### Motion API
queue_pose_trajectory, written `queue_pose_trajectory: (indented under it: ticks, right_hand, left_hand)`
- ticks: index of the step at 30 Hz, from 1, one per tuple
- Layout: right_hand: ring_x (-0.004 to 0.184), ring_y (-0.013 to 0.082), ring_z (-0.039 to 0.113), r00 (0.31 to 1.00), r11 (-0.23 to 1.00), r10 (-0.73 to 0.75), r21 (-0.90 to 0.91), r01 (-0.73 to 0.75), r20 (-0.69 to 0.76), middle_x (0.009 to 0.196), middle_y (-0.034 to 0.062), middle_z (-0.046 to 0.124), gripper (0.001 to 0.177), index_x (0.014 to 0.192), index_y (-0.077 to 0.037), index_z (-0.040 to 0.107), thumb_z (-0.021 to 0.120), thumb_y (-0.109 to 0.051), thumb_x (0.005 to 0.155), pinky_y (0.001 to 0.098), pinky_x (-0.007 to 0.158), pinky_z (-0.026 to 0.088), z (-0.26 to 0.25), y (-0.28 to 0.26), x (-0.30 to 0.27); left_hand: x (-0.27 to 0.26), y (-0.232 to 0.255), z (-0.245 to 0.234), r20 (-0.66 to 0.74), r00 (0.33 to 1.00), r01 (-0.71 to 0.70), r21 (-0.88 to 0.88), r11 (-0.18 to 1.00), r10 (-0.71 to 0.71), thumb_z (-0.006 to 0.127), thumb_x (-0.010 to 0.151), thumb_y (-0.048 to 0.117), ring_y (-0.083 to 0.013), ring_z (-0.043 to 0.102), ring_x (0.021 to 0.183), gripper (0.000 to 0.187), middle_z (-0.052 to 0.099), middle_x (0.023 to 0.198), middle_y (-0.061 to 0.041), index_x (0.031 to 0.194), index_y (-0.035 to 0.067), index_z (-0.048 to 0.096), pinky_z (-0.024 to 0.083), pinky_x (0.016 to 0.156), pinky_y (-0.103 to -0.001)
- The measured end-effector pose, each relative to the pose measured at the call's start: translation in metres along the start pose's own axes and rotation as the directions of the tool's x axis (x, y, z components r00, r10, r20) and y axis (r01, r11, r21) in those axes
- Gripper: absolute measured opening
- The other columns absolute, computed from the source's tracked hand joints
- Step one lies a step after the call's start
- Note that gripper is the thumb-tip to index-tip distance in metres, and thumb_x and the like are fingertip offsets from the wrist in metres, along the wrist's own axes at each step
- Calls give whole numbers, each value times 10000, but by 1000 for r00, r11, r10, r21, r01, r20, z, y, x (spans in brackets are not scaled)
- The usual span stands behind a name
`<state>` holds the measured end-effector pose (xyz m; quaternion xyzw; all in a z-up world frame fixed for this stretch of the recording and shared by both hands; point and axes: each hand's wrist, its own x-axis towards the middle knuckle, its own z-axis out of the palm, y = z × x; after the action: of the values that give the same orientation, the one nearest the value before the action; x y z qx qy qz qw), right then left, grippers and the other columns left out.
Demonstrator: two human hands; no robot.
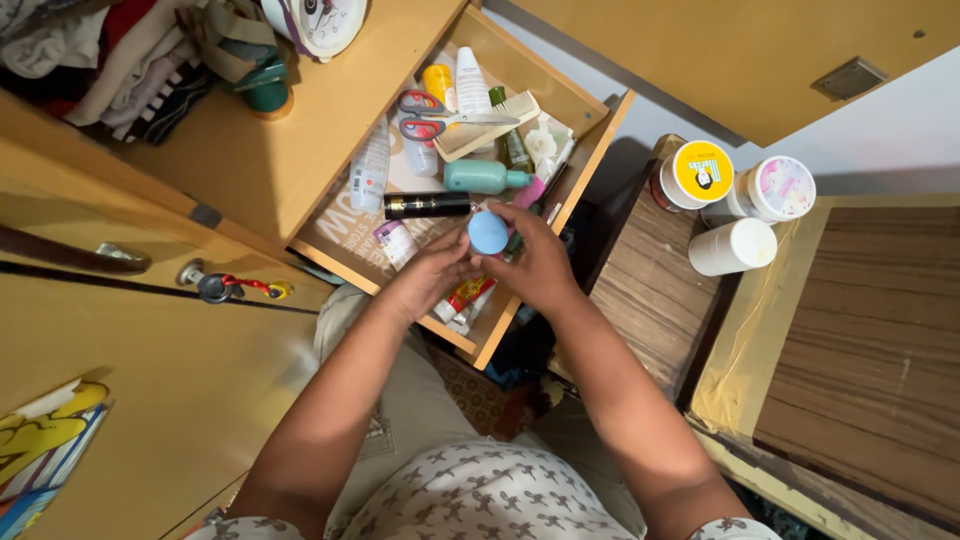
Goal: The person opens a drawer and removes several personal care containers, including a small white jar, a white bottle, and a blue bottle. They place each item on a nearby wooden surface, arranging them alongside other containers. The person continues to handle and reposition items within the drawer and on the surface.
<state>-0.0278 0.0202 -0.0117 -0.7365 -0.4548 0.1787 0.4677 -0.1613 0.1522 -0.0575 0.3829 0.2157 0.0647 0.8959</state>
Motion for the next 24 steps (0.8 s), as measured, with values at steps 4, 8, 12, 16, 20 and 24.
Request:
queue_pose_trajectory:
  ticks: [4,8,12,16,20,24]
  right_hand:
    - [1194,392,613,998,997,-61,-43,61,9,1261,171,665,678,1361,-69,625,881,-106,735,504,1068,444,-1,-2,1]
    - [1151,360,631,997,996,-83,-42,83,7,1235,138,680,662,1335,-81,631,900,-183,739,487,1033,463,0,4,2]
    - [1071,313,641,996,997,-80,-14,80,28,1108,111,685,666,1344,-107,639,911,-249,753,457,985,489,-1,-7,0]
    - [1037,360,644,995,997,-72,1,72,69,1092,163,682,626,1326,-69,640,894,-176,765,508,957,493,-2,-9,1]
    - [996,334,645,995,997,-79,2,79,59,1017,137,660,620,1290,-62,648,907,-225,751,486,923,509,0,-4,0]
    - [1007,367,643,995,998,-65,23,63,75,1017,179,648,616,1289,-15,637,903,-189,762,490,922,526,-2,-10,2]
  left_hand:
    - [7,-11,-9,3,1000,-12,-10,1000,12,630,996,388,-237,657,1076,492,606,1038,-36,1447,203,564,418,1131,-529]
    - [14,-22,-19,-12,1000,-21,-31,999,21,643,987,383,-192,679,1010,479,609,999,-19,1429,216,569,459,1109,-469]
    - [17,-23,-23,9,1000,-30,21,999,30,629,987,410,-164,621,945,435,567,964,-5,1381,229,595,440,1076,-446]
    - [8,-11,-11,-13,999,-38,19,999,39,662,966,389,-175,610,950,416,562,979,-5,1343,225,603,447,1053,-431]
    - [4,-5,-5,-3,999,-46,62,997,46,649,971,405,-158,585,895,482,563,964,-7,1399,196,582,454,996,-408]
    - [2,-1,0,-14,998,-54,79,995,55,638,976,429,-153,589,863,443,572,936,-17,1342,180,614,452,958,-375]
